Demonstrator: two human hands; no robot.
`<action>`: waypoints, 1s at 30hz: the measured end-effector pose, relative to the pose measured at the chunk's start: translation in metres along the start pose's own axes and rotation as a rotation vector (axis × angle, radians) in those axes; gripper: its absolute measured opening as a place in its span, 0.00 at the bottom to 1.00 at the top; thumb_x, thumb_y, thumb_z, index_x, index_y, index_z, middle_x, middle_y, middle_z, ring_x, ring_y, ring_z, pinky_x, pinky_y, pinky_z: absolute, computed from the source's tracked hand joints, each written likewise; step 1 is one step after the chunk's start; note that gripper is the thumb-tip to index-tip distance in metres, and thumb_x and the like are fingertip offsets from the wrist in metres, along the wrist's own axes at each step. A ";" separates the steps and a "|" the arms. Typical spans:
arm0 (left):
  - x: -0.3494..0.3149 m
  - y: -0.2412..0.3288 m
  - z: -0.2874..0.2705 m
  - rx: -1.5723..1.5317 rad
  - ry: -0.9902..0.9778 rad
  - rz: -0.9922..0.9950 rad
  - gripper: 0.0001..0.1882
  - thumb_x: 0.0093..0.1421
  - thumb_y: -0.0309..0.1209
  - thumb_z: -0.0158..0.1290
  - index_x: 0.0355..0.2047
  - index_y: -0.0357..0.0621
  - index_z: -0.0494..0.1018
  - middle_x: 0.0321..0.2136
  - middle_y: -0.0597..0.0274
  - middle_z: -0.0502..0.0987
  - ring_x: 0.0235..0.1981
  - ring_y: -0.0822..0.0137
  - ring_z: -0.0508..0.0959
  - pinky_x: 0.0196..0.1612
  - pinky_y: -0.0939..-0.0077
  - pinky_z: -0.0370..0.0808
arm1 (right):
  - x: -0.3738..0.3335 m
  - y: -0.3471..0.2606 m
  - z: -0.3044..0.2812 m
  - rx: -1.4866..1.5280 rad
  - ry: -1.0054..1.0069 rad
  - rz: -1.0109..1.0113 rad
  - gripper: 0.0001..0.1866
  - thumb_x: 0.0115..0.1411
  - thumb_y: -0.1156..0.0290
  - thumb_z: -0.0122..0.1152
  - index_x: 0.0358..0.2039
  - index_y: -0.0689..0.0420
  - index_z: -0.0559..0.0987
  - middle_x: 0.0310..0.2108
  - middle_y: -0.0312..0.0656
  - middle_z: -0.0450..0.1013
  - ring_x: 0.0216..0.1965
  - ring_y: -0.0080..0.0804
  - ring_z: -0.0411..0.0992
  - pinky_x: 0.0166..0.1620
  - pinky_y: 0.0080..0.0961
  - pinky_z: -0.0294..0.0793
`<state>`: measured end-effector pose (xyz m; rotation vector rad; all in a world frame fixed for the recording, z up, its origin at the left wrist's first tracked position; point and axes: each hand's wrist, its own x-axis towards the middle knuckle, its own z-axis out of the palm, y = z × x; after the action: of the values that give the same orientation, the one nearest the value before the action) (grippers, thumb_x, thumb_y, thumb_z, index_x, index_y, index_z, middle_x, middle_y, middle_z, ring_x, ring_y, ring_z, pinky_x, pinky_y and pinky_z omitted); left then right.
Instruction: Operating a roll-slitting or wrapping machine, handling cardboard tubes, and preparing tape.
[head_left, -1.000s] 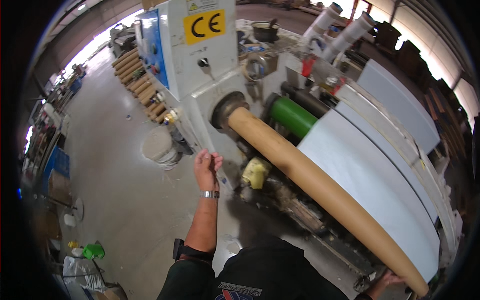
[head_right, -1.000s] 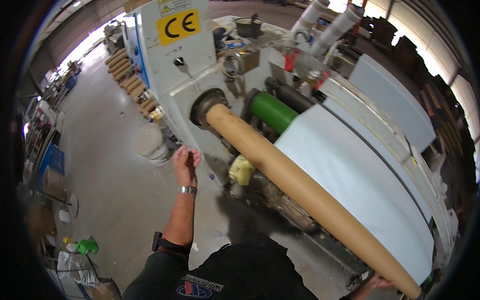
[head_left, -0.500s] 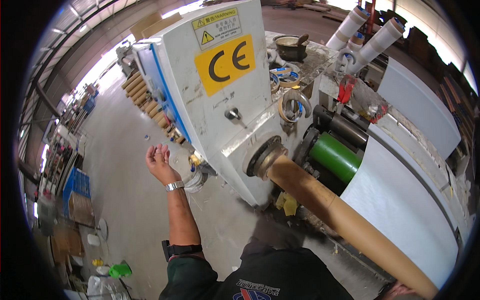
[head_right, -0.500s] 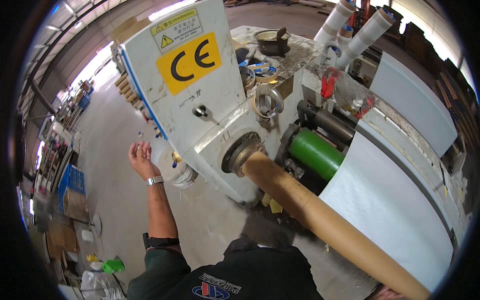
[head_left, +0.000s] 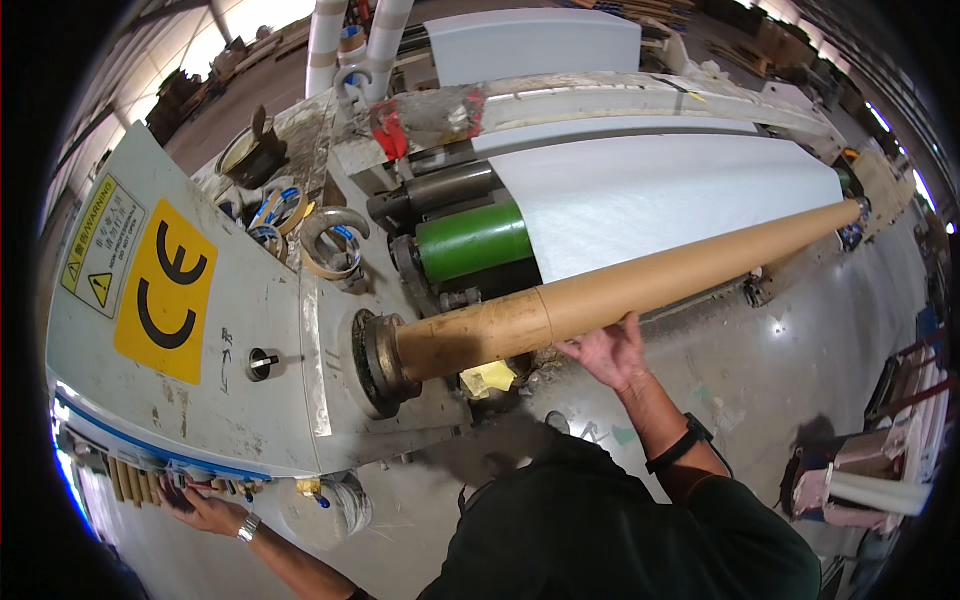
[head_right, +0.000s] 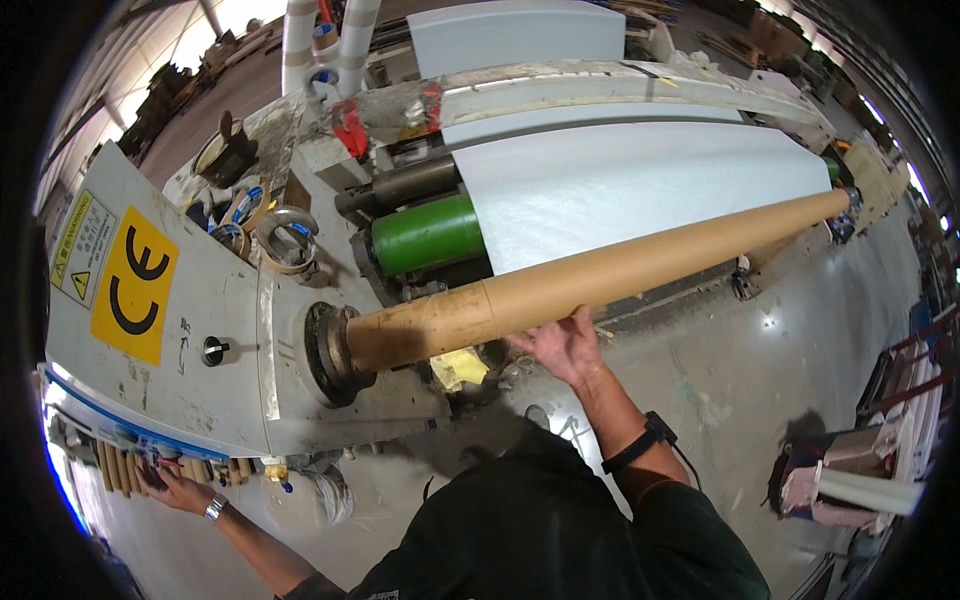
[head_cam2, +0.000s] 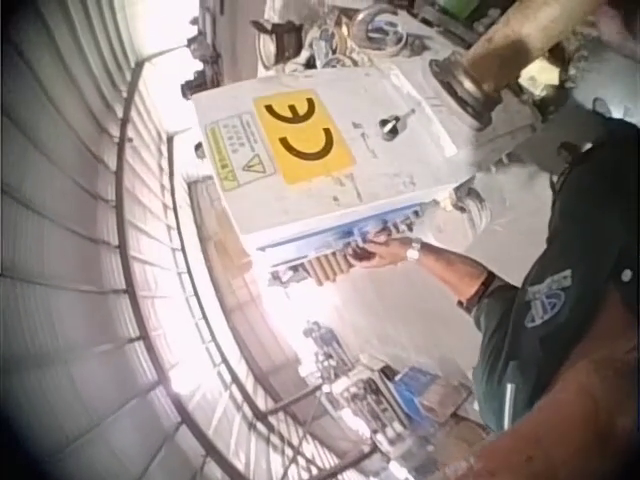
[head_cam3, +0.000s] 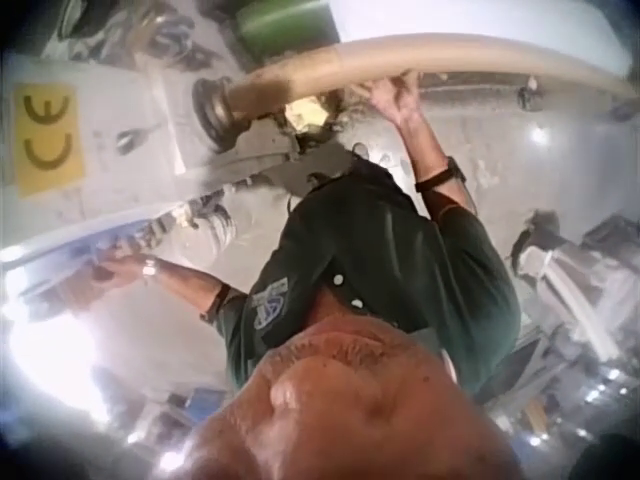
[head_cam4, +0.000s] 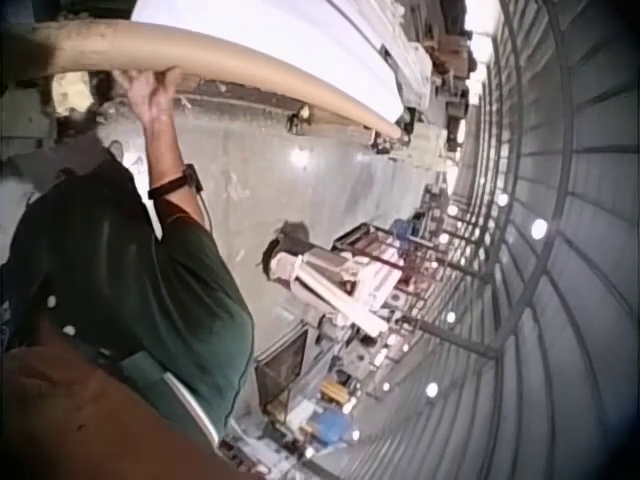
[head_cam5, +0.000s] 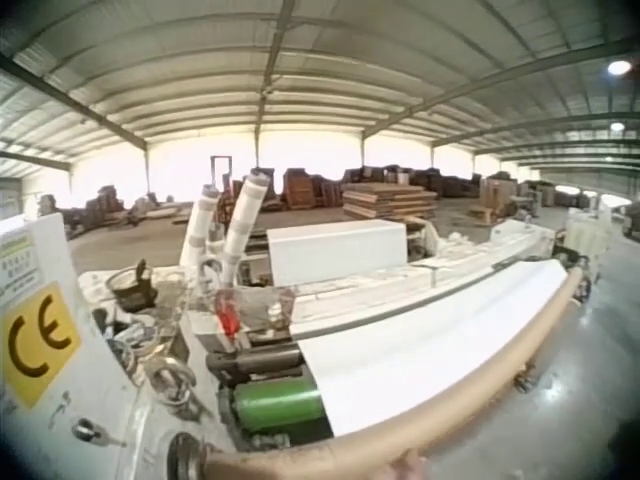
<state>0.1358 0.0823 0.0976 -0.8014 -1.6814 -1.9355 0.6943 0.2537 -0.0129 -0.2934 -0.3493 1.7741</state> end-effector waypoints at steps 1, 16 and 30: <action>-0.001 0.001 0.003 -0.010 -0.002 0.020 0.21 0.58 0.26 0.41 0.52 0.33 0.59 0.51 0.51 0.66 0.49 0.58 0.69 0.49 0.67 0.68 | -0.002 0.003 0.003 -0.017 -0.010 0.009 0.39 0.42 0.40 0.62 0.49 0.52 0.67 0.51 0.41 0.65 0.53 0.40 0.62 0.53 0.45 0.61; 0.018 -0.019 -0.006 -0.088 0.064 -0.006 0.19 0.56 0.24 0.42 0.49 0.36 0.64 0.47 0.55 0.69 0.38 0.66 0.72 0.30 0.81 0.70 | 0.008 -0.064 -0.021 0.087 0.126 -0.420 0.22 0.50 0.50 0.60 0.41 0.48 0.73 0.42 0.29 0.70 0.47 0.29 0.66 0.53 0.33 0.63; 0.012 -0.003 0.003 0.006 0.128 -0.070 0.19 0.55 0.24 0.41 0.48 0.34 0.67 0.46 0.51 0.70 0.45 0.59 0.72 0.47 0.68 0.68 | -0.010 -0.056 -0.021 -0.166 0.291 -0.284 0.24 0.54 0.42 0.52 0.40 0.49 0.71 0.43 0.38 0.69 0.45 0.36 0.69 0.48 0.34 0.70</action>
<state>0.1255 0.0864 0.1041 -0.6101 -1.6585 -1.9826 0.7547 0.2571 -0.0104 -0.5841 -0.3115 1.4029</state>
